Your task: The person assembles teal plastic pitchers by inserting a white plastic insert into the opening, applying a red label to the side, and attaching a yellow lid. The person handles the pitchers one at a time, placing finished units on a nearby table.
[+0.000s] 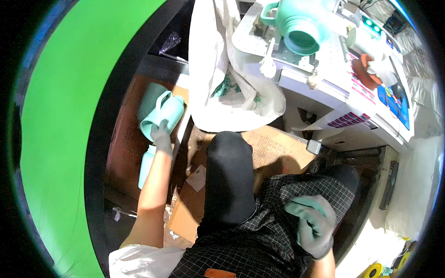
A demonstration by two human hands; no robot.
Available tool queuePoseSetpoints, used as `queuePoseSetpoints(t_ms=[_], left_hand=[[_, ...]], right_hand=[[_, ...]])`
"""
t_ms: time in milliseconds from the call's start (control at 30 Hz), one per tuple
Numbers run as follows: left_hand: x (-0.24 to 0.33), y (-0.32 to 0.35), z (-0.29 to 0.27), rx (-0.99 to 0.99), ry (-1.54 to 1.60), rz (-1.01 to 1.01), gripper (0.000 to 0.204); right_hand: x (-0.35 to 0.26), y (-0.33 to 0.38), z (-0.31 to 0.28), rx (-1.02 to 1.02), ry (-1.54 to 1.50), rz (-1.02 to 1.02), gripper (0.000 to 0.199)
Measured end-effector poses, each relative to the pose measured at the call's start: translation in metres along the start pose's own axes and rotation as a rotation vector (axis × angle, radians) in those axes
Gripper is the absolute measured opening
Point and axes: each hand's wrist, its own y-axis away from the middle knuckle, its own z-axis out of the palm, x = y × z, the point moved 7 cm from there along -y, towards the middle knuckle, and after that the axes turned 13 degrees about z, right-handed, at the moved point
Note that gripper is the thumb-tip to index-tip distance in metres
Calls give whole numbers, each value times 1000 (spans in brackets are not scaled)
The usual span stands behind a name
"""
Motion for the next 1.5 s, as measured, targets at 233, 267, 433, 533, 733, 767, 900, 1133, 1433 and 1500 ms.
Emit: queuePoseSetpoints(t_ms=[233,267,433,533,733,767,900,1133,1433,1500], left_hand=[[215,155,-11,-497,586,200,32],[214,173,5,-615,466,253,29],[189,305,89,-1279,541,-90,32],[238,357,78,-1071,582,280,63],[339,430,93,-1458,298,1191,95],[345,432,96,-1427,295,1259,93],[340,474,103,-1636,-137,1585,104],[321,511,101,-1730,-71,1535,105],[339,409,100,-1704,219,1033,108],[338,398,89,-1588,297,1006,104]], right_hand=[[25,5,-2,122,-445,76,98],[16,8,-16,180,-578,-21,130],[2,65,-50,227,-284,18,118],[25,91,-39,295,96,135,107],[61,140,-55,438,-353,172,55],[56,146,-67,373,-236,82,44],[28,138,-63,21,311,107,23],[57,135,-58,-523,622,254,25],[8,129,-68,96,336,-205,33],[6,126,-58,186,247,-198,26]])
